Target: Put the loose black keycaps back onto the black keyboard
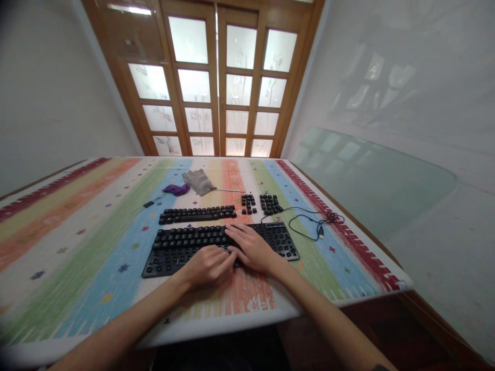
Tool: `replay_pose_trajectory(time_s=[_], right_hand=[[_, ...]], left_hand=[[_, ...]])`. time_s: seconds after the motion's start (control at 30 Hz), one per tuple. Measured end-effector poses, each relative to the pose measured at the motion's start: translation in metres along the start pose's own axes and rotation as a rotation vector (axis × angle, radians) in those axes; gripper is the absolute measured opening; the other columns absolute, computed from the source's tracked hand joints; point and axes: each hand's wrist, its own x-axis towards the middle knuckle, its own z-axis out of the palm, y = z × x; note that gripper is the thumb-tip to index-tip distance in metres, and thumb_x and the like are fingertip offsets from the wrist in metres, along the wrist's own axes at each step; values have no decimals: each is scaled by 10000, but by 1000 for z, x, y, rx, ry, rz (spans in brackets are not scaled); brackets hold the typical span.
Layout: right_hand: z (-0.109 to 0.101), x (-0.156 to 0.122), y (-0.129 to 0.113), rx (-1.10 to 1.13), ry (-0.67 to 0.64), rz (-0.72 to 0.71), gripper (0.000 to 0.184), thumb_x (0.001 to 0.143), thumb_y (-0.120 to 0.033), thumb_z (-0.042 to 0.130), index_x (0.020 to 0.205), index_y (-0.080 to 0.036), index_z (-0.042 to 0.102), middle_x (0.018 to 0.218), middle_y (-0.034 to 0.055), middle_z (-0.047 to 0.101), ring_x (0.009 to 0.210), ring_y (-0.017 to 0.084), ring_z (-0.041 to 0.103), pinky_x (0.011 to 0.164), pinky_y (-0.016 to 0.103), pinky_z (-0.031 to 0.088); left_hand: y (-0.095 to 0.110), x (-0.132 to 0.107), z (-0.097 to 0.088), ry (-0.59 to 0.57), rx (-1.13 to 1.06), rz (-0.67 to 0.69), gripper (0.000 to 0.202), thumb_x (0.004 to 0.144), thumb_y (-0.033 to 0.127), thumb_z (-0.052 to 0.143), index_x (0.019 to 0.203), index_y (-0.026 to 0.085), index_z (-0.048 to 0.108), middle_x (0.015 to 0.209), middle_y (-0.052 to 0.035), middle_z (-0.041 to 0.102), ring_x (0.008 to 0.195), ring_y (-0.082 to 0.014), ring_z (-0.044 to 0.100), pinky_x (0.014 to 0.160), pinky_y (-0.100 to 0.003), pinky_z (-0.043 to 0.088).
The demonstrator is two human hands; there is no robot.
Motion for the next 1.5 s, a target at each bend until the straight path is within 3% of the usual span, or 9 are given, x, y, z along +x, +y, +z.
replay_pose_trajectory(time_s=[0.13,0.23,0.37,0.43,0.57,0.7,0.97,1.2,1.5], right_hand=[[5,20,-4,5,-175,-102,502,1038,-381,388,1470,-135,456,1551,133,417,1488,294,273,1213,533,273],[10,39,-9,8,-286,-156,551,1028,-477,410,1480,-163,447,1573,107,388,1517,308,183,1236,547,189],[18,58,-13,6,-343,-208,609,1039,-494,371,1560,-188,298,1631,85,261,1536,302,62,1245,530,135],[20,62,-12,-3,-361,-216,605,1046,-493,346,1573,-210,258,1647,66,204,1537,300,56,1247,522,118],[21,61,-10,9,-381,-210,635,1035,-527,347,1578,-219,233,1652,48,176,1537,297,59,1250,510,103],[20,59,-11,42,-384,-191,663,1016,-570,367,1571,-227,251,1641,48,214,1535,298,81,1245,528,114],[20,58,-13,29,-337,-190,633,1022,-545,376,1561,-224,289,1629,54,251,1530,302,123,1231,549,179],[21,57,-13,11,-331,-194,641,1019,-546,389,1560,-215,293,1633,61,239,1529,299,129,1233,532,176],[21,57,-13,17,-332,-185,663,1009,-564,401,1565,-227,275,1638,52,221,1527,313,131,1230,546,169]], left_hand=[[-25,-7,-14,45,-12,-112,260,934,129,428,773,145,631,604,-28,611,535,-164,603,518,-280,474],[-45,-18,-24,27,-60,-340,257,932,186,452,789,161,664,628,-43,661,562,-168,640,568,-273,503],[-74,-40,-34,-10,-139,-702,224,897,275,510,872,185,714,849,-75,763,744,-205,722,736,-303,557],[-92,-51,-37,-3,-116,-824,236,886,276,512,940,181,720,945,-91,771,828,-224,731,812,-326,559],[-131,-73,-39,-36,-96,-1091,327,869,289,513,1111,156,689,927,-74,773,732,-208,722,783,-323,568],[-163,-88,-38,-102,-79,-1279,331,833,253,530,1094,139,698,1037,-100,761,946,-253,714,913,-349,524],[-194,-97,-31,-310,-154,-1440,194,886,305,614,988,188,730,1034,-78,747,1001,-258,685,906,-313,507],[-205,-96,-26,-479,-219,-1460,318,973,361,609,1228,170,602,1249,-89,606,1052,-239,634,882,-432,556],[-210,-96,-26,-518,-190,-1447,183,920,331,655,928,155,704,958,-39,728,939,-212,687,862,-352,523]])
